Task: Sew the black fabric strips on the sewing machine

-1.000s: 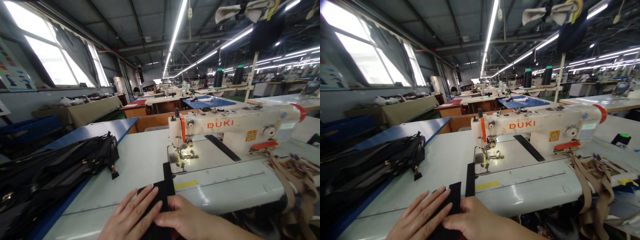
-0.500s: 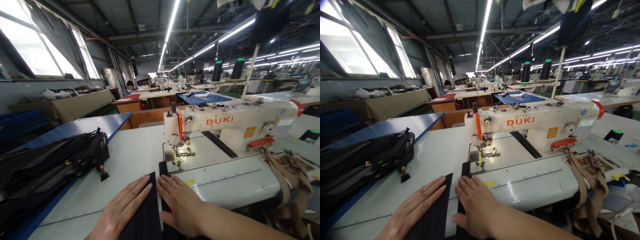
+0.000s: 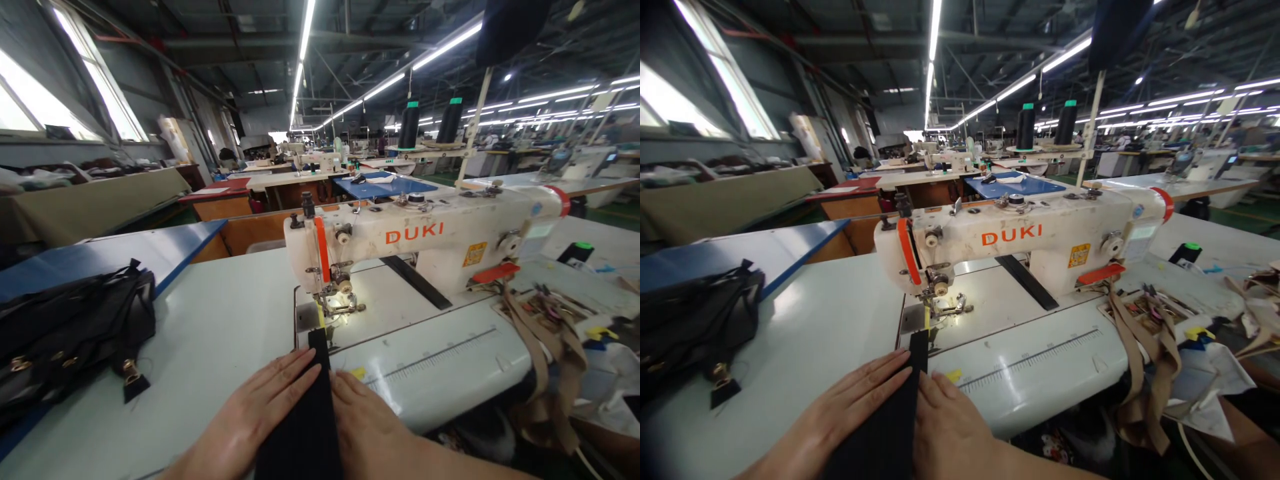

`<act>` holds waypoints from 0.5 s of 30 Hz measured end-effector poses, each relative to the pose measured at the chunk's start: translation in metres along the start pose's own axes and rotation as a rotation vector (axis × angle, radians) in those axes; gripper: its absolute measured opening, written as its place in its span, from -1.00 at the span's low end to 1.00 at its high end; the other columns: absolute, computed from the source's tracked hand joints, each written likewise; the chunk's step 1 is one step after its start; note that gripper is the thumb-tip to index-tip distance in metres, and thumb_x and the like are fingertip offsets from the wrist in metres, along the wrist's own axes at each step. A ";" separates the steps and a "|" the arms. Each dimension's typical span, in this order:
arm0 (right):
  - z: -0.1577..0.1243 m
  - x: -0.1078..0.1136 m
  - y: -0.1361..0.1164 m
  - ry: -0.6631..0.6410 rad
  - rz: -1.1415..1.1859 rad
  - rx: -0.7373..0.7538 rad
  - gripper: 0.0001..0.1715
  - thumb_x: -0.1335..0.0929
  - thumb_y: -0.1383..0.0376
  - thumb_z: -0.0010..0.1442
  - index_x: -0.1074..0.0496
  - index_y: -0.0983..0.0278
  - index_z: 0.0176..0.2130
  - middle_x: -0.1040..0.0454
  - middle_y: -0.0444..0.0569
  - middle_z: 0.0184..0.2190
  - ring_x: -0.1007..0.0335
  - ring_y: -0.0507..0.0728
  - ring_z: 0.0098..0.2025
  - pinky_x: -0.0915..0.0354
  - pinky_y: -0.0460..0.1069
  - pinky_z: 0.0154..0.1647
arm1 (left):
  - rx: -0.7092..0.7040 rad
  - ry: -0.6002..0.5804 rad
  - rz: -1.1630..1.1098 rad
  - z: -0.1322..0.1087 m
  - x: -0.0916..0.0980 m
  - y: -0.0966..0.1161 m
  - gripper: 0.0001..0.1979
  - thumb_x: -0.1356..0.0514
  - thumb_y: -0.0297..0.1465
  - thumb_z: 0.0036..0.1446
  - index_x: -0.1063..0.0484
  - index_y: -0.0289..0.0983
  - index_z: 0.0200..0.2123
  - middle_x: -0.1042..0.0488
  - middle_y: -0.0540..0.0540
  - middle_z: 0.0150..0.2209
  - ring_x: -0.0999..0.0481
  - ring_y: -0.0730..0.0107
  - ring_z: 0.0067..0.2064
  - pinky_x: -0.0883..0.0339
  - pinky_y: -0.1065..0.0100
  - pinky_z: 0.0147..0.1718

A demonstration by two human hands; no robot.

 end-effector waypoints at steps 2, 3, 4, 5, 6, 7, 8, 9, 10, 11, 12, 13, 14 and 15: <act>0.000 -0.006 0.003 0.046 -0.036 0.024 -0.53 -0.27 0.32 0.31 -0.25 0.41 0.18 -0.44 0.16 0.07 -0.30 0.25 0.15 -0.20 0.12 0.23 | -0.020 -0.036 -0.035 0.004 -0.009 -0.006 -0.51 0.16 -0.44 0.42 0.01 -0.06 0.36 -0.22 0.02 0.31 -0.29 0.36 0.26 -0.17 0.28 0.20; -0.001 -0.007 0.004 0.057 -0.053 0.038 -0.53 -0.28 0.32 0.30 -0.27 0.42 0.16 -0.47 0.16 0.04 -0.32 0.25 0.12 -0.20 0.10 0.23 | -0.020 -0.046 -0.053 0.005 -0.013 -0.009 -0.52 0.15 -0.43 0.43 0.00 -0.06 0.36 -0.23 0.02 0.30 -0.30 0.36 0.25 -0.17 0.28 0.20; -0.001 -0.009 0.005 0.063 -0.071 0.052 -0.54 -0.28 0.33 0.29 -0.27 0.43 0.15 -0.48 0.16 0.02 -0.33 0.25 0.10 -0.19 0.09 0.23 | -0.013 -0.052 -0.073 0.006 -0.015 -0.011 -0.53 0.14 -0.42 0.43 -0.01 -0.04 0.35 -0.23 0.03 0.30 -0.31 0.36 0.25 -0.17 0.28 0.20; -0.002 -0.009 0.005 0.071 -0.086 0.064 -0.53 -0.28 0.35 0.27 -0.27 0.42 0.15 -0.48 0.15 0.01 -0.33 0.24 0.10 -0.18 0.08 0.23 | -0.002 -0.052 -0.091 0.007 -0.016 -0.012 -0.53 0.14 -0.42 0.43 -0.01 -0.03 0.35 -0.24 0.04 0.29 -0.32 0.36 0.24 -0.17 0.29 0.20; -0.003 -0.009 0.006 0.080 -0.097 0.079 -0.53 -0.28 0.37 0.26 -0.28 0.40 0.15 -0.48 0.12 0.02 -0.32 0.24 0.11 -0.17 0.07 0.24 | 0.013 -0.049 -0.108 0.007 -0.016 -0.014 -0.53 0.14 -0.42 0.43 -0.02 -0.01 0.35 -0.25 0.05 0.29 -0.33 0.37 0.23 -0.16 0.29 0.21; -0.004 -0.010 0.006 0.090 -0.107 0.095 -0.52 -0.28 0.38 0.25 -0.28 0.38 0.15 -0.47 0.10 0.03 -0.30 0.23 0.12 -0.16 0.07 0.25 | 0.028 -0.049 -0.123 0.007 -0.015 -0.014 -0.52 0.14 -0.42 0.43 -0.02 0.00 0.35 -0.26 0.06 0.29 -0.34 0.37 0.23 -0.16 0.30 0.21; -0.005 -0.010 0.006 0.100 -0.115 0.112 -0.51 -0.29 0.38 0.24 -0.28 0.35 0.15 -0.46 0.09 0.04 -0.29 0.23 0.13 -0.14 0.06 0.25 | 0.040 -0.054 -0.135 0.007 -0.014 -0.014 -0.52 0.14 -0.42 0.43 -0.02 0.01 0.35 -0.26 0.07 0.28 -0.35 0.38 0.22 -0.16 0.31 0.21; -0.006 -0.011 0.007 0.107 -0.120 0.124 -0.51 -0.29 0.38 0.24 -0.28 0.34 0.16 -0.45 0.08 0.05 -0.28 0.23 0.14 -0.13 0.07 0.26 | 0.049 -0.058 -0.142 0.008 -0.013 -0.014 -0.52 0.15 -0.41 0.43 -0.01 0.02 0.35 -0.26 0.07 0.28 -0.35 0.40 0.22 -0.15 0.32 0.21; -0.007 -0.012 0.007 0.114 -0.121 0.131 -0.51 -0.29 0.38 0.23 -0.28 0.32 0.16 -0.45 0.07 0.06 -0.27 0.22 0.15 -0.13 0.07 0.26 | 0.055 -0.063 -0.145 0.008 -0.011 -0.013 -0.52 0.15 -0.41 0.43 0.00 0.02 0.35 -0.27 0.07 0.28 -0.36 0.41 0.21 -0.15 0.33 0.21; -0.008 -0.013 0.007 0.117 -0.123 0.134 -0.51 -0.28 0.40 0.23 -0.28 0.31 0.16 -0.44 0.06 0.08 -0.26 0.22 0.15 -0.12 0.07 0.26 | 0.057 -0.066 -0.144 0.009 -0.009 -0.013 -0.52 0.15 -0.40 0.43 0.01 0.02 0.35 -0.27 0.08 0.28 -0.37 0.42 0.21 -0.15 0.33 0.21; -0.009 -0.014 0.007 0.119 -0.131 0.136 -0.50 -0.28 0.42 0.23 -0.28 0.30 0.16 -0.43 0.06 0.09 -0.26 0.21 0.16 -0.13 0.07 0.26 | 0.058 -0.068 -0.141 0.009 -0.008 -0.013 -0.52 0.16 -0.41 0.43 0.02 0.02 0.36 -0.26 0.08 0.28 -0.37 0.42 0.21 -0.15 0.33 0.21; -0.010 -0.016 0.007 0.123 -0.145 0.140 -0.50 -0.28 0.44 0.23 -0.27 0.30 0.17 -0.42 0.06 0.10 -0.26 0.21 0.16 -0.13 0.06 0.25 | 0.060 -0.067 -0.135 0.010 -0.008 -0.013 -0.51 0.15 -0.41 0.43 0.03 0.02 0.36 -0.26 0.08 0.28 -0.37 0.42 0.21 -0.14 0.33 0.22; -0.010 -0.017 0.006 0.134 -0.165 0.147 -0.49 -0.28 0.45 0.23 -0.26 0.29 0.17 -0.41 0.05 0.11 -0.26 0.20 0.16 -0.15 0.05 0.25 | 0.060 -0.066 -0.128 0.009 -0.008 -0.013 -0.51 0.15 -0.41 0.43 0.03 0.02 0.36 -0.25 0.08 0.29 -0.37 0.42 0.21 -0.14 0.32 0.22; -0.011 -0.018 0.005 0.151 -0.188 0.154 -0.48 -0.27 0.47 0.24 -0.25 0.29 0.18 -0.40 0.04 0.11 -0.26 0.19 0.16 -0.16 0.04 0.24 | 0.058 -0.068 -0.121 0.009 -0.009 -0.014 -0.50 0.13 -0.41 0.42 0.03 0.02 0.36 -0.25 0.08 0.29 -0.36 0.42 0.21 -0.13 0.32 0.22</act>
Point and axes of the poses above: each hand's wrist, its own z-axis towards the middle knuckle, its own x-axis out of the back of the hand, y = z × x, the point moved 5 cm from there along z, towards the middle knuckle
